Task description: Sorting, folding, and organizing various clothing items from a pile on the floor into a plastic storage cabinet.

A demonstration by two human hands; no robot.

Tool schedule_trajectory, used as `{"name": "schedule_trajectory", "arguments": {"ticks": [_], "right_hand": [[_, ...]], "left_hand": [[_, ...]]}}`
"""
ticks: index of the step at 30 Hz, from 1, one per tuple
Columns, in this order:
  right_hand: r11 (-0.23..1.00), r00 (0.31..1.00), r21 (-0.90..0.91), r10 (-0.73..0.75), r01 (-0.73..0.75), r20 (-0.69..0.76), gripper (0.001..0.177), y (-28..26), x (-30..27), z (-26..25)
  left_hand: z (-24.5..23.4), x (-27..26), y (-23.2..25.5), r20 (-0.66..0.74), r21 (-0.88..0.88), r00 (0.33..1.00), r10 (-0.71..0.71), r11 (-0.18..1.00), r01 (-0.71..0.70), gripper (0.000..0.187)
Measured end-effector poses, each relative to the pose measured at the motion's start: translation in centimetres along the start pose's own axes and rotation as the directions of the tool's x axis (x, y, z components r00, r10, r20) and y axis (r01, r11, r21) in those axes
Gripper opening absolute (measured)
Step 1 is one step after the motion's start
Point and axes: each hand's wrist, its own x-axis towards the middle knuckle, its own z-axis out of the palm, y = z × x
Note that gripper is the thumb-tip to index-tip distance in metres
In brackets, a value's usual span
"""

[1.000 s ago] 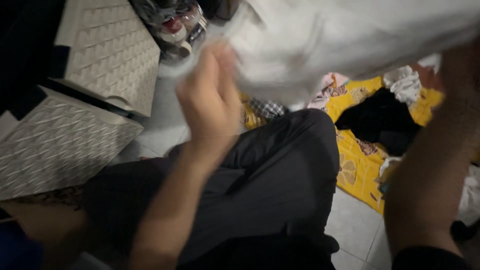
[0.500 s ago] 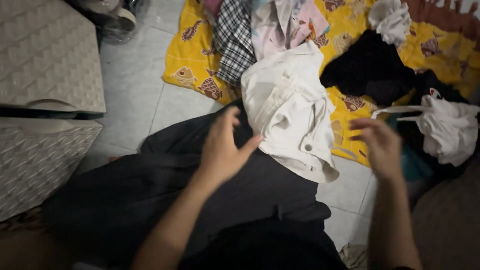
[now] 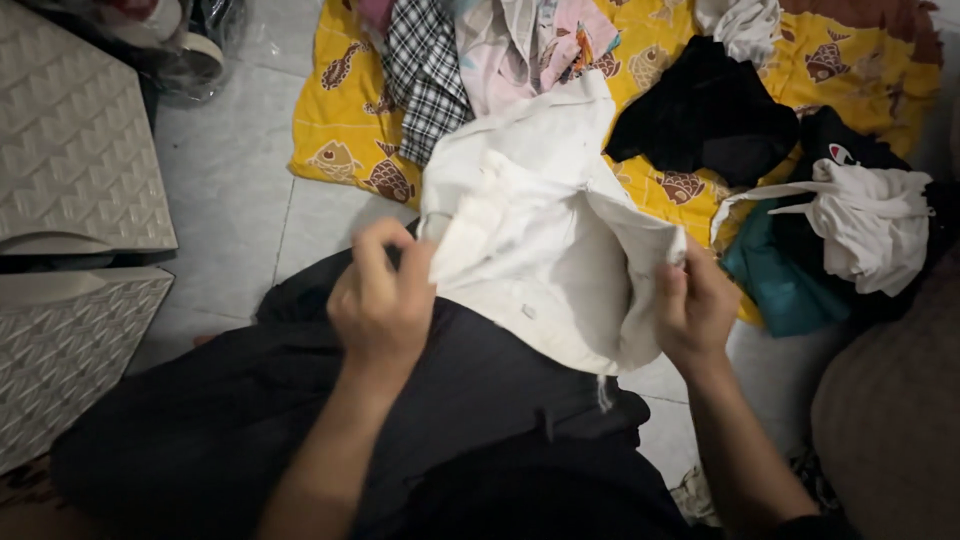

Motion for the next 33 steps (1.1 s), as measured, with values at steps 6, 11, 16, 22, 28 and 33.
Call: {"name": "schedule_trajectory", "arguments": {"ticks": [6, 11, 16, 22, 28, 33], "right_hand": [[0.977, 0.967, 0.109, -0.198, 0.182, 0.162, 0.040, -1.5, -1.4, 2.3], [0.928, 0.895, 0.101, -0.372, 0.358, 0.246, 0.034, -6.0, 0.3, 2.9], [0.900, 0.896, -0.073, -0.414, 0.429, 0.163, 0.015, -5.4, -1.7, 4.4], [0.935, 0.917, 0.044, -0.354, 0.353, 0.183, 0.018, -10.3, 0.6, 3.8], [0.948, 0.925, -0.073, -0.284, 0.311, 0.255, 0.012, -11.3, 0.8, 4.4], [0.974, 0.943, -0.079, -0.185, 0.214, 0.276, 0.012, -11.3, 0.3, 5.4]], "left_hand": [[0.2, -3.2, -1.6, 0.195, -0.230, 0.880, 0.434, 0.892, -0.389, 0.050], [2.5, -2.6, 0.0, 0.116, -0.173, 0.925, 0.360, 0.925, -0.338, 0.076], [5.6, -1.5, 1.4, -0.047, -0.162, 0.898, 0.438, 0.883, -0.440, 0.016], [3.4, -1.3, -0.3, 0.012, -0.255, 0.970, 0.244, 0.938, -0.233, 0.018], [3.6, -1.5, 0.3, 0.114, -0.525, 0.992, -0.057, 0.844, 0.109, 0.024], [4.9, -1.7, -0.3, 0.072, -0.573, 0.994, -0.086, 0.812, 0.111, 0.025]]}}
